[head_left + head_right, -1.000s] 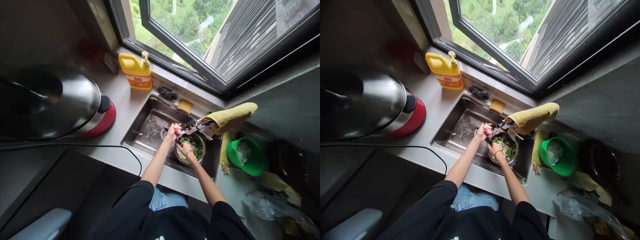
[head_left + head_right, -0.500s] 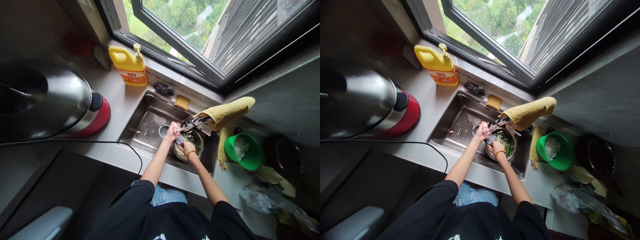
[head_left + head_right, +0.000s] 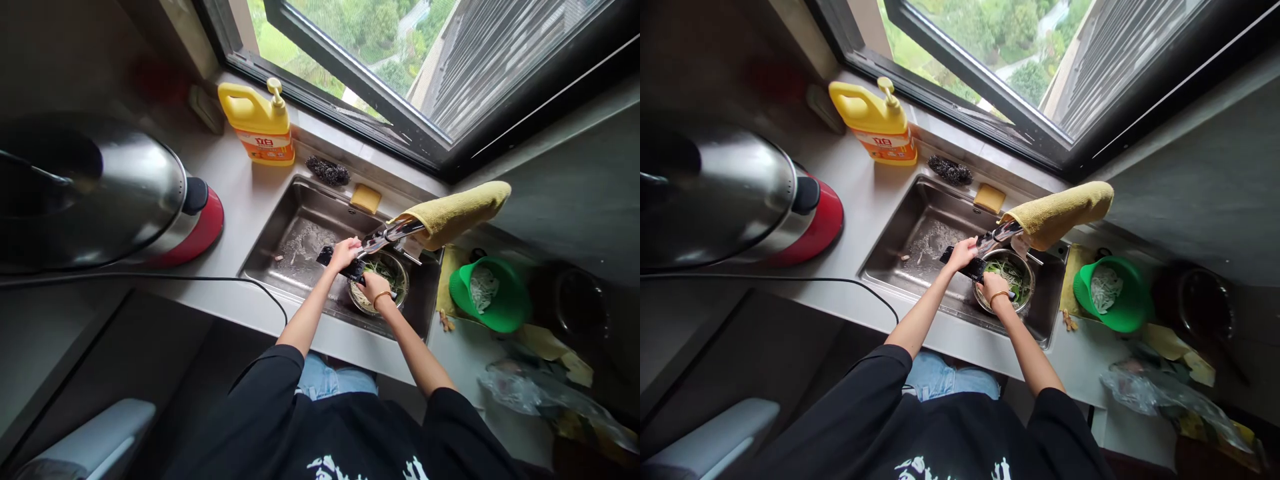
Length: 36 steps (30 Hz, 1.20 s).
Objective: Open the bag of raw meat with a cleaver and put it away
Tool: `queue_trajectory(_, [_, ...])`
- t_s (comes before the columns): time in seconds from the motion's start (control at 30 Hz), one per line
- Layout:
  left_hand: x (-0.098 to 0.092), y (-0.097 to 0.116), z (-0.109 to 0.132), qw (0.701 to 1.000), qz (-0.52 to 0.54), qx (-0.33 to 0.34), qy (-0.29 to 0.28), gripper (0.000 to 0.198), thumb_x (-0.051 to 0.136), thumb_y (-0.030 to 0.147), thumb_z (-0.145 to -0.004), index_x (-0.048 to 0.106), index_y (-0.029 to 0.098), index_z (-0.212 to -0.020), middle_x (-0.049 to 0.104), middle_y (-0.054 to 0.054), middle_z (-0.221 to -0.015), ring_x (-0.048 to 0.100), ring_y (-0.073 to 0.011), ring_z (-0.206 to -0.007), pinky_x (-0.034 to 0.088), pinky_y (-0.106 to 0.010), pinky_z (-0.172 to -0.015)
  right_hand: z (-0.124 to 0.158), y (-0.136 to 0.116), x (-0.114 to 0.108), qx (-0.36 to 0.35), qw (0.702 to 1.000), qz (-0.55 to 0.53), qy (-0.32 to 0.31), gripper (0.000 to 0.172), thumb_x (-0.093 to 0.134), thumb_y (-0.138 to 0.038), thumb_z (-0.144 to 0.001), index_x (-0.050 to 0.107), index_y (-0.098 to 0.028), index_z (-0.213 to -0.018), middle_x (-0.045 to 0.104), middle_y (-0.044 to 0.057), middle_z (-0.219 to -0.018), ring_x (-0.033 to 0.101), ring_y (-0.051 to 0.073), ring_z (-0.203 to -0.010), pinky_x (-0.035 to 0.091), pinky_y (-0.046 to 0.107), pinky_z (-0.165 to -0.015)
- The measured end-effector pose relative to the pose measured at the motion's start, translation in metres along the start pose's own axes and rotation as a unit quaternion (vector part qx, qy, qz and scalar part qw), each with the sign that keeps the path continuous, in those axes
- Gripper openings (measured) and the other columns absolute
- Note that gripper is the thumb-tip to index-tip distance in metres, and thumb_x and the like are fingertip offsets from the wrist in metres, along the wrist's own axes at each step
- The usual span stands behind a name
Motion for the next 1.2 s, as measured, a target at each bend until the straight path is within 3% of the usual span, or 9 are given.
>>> queue_trajectory(0.17, [-0.022, -0.001, 0.009, 0.996, 0.084, -0.011, 0.042, 0.035, 0.063, -0.008, -0.056, 0.062, 0.021, -0.076, 0.058, -0.001, -0.071, 0.055, -0.0183, -0.098, 0.041, -0.017, -0.078, 0.001, -0.002, 0.0, 0.004, 1.0, -0.015, 0.014, 0.026, 0.051, -0.041, -0.086, 0.058, -0.018, -0.098, 0.065, 0.009, -0.101, 0.061, 0.02, -0.093, 0.044, 0.027, -0.075])
queue_trajectory(0.3, [-0.037, -0.001, 0.014, 0.987, 0.07, 0.006, 0.141, 0.035, 0.059, -0.009, -0.057, 0.059, 0.018, -0.078, 0.056, -0.004, -0.072, 0.051, -0.0204, -0.103, 0.038, -0.019, -0.084, 0.001, -0.004, -0.002, 0.005, 0.999, -0.023, 0.022, 0.026, 0.051, -0.04, -0.087, 0.058, -0.017, -0.098, 0.064, 0.01, -0.102, 0.061, 0.021, -0.093, 0.043, 0.027, -0.075])
queue_trajectory(0.43, [-0.055, 0.003, 0.014, 0.973, -0.01, 0.027, 0.229, 0.02, 0.062, 0.002, -0.064, 0.052, 0.018, -0.059, 0.055, -0.006, -0.071, 0.052, -0.0203, -0.096, 0.039, -0.021, -0.081, 0.0, -0.006, -0.007, 0.019, 0.999, -0.014, 0.03, 0.026, 0.053, -0.039, -0.085, 0.059, -0.017, -0.097, 0.065, 0.01, -0.099, 0.062, 0.021, -0.09, 0.044, 0.027, -0.072])
queue_trajectory(0.53, [-0.071, 0.003, 0.013, 0.967, -0.002, 0.008, 0.255, 0.026, 0.066, 0.019, -0.068, 0.046, 0.019, -0.051, 0.051, -0.002, -0.058, 0.055, -0.0176, -0.078, 0.041, -0.021, -0.067, -0.001, -0.007, -0.011, 0.019, 0.999, -0.005, 0.034, 0.027, 0.053, -0.04, -0.085, 0.06, -0.016, -0.095, 0.065, 0.01, -0.097, 0.062, 0.021, -0.088, 0.045, 0.028, -0.071])
queue_trajectory(0.67, [-0.084, -0.004, 0.016, 0.942, 0.251, -0.077, 0.211, 0.04, 0.055, 0.035, -0.077, 0.037, 0.019, -0.046, 0.042, 0.002, -0.042, 0.052, -0.0113, -0.052, 0.039, -0.02, -0.049, -0.002, -0.009, -0.014, 0.009, 0.999, 0.007, 0.037, 0.028, 0.052, -0.042, -0.085, 0.061, -0.017, -0.092, 0.066, 0.01, -0.096, 0.063, 0.021, -0.088, 0.045, 0.028, -0.071])
queue_trajectory(0.83, [-0.082, -0.011, 0.029, 0.843, 0.516, -0.052, 0.14, 0.046, 0.053, 0.034, -0.079, 0.029, 0.016, -0.044, 0.06, -0.003, -0.062, 0.064, -0.0141, -0.081, 0.051, -0.025, -0.07, -0.004, -0.015, -0.017, 0.017, 0.998, 0.012, 0.054, 0.031, 0.051, -0.045, -0.085, 0.06, -0.018, -0.096, 0.066, 0.011, -0.096, 0.062, 0.021, -0.089, 0.045, 0.027, -0.072])
queue_trajectory(0.93, [-0.077, -0.012, 0.033, 0.828, 0.538, -0.072, 0.139, 0.044, 0.056, 0.042, -0.08, 0.038, 0.016, -0.049, 0.063, -0.004, -0.07, 0.064, -0.0141, -0.083, 0.052, -0.027, -0.074, -0.008, -0.017, -0.018, 0.004, 0.998, 0.001, 0.07, 0.03, 0.051, -0.044, -0.085, 0.059, -0.018, -0.099, 0.065, 0.011, -0.099, 0.062, 0.021, -0.091, 0.045, 0.028, -0.073])
queue_trajectory(1.07, [-0.066, -0.005, 0.026, 0.833, 0.516, -0.131, 0.15, 0.044, 0.049, 0.055, -0.082, 0.052, 0.016, -0.064, 0.062, -0.003, -0.067, 0.061, -0.0085, -0.062, 0.05, -0.022, -0.061, -0.013, -0.015, -0.014, 0.008, 0.996, -0.049, 0.076, 0.032, 0.051, -0.045, -0.084, 0.06, -0.02, -0.101, 0.066, 0.01, -0.1, 0.061, 0.021, -0.092, 0.044, 0.028, -0.075])
queue_trajectory(1.2, [-0.036, 0.004, 0.011, 0.845, 0.493, -0.179, 0.103, 0.042, 0.043, 0.054, -0.086, 0.056, 0.015, -0.077, 0.061, -0.002, -0.066, 0.055, -0.0078, -0.051, 0.047, -0.021, -0.051, -0.013, -0.008, 0.0, 0.059, 0.966, -0.247, 0.043, 0.035, 0.053, -0.049, -0.08, 0.065, -0.017, -0.078, 0.068, 0.009, -0.081, 0.063, 0.02, -0.078, 0.044, 0.026, -0.068])
Point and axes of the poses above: each hand's wrist, its own z-axis away from the middle knuckle, its own x-axis out of the palm, y = z × x, the point moved 1 cm from there along -z, towards the middle knuckle
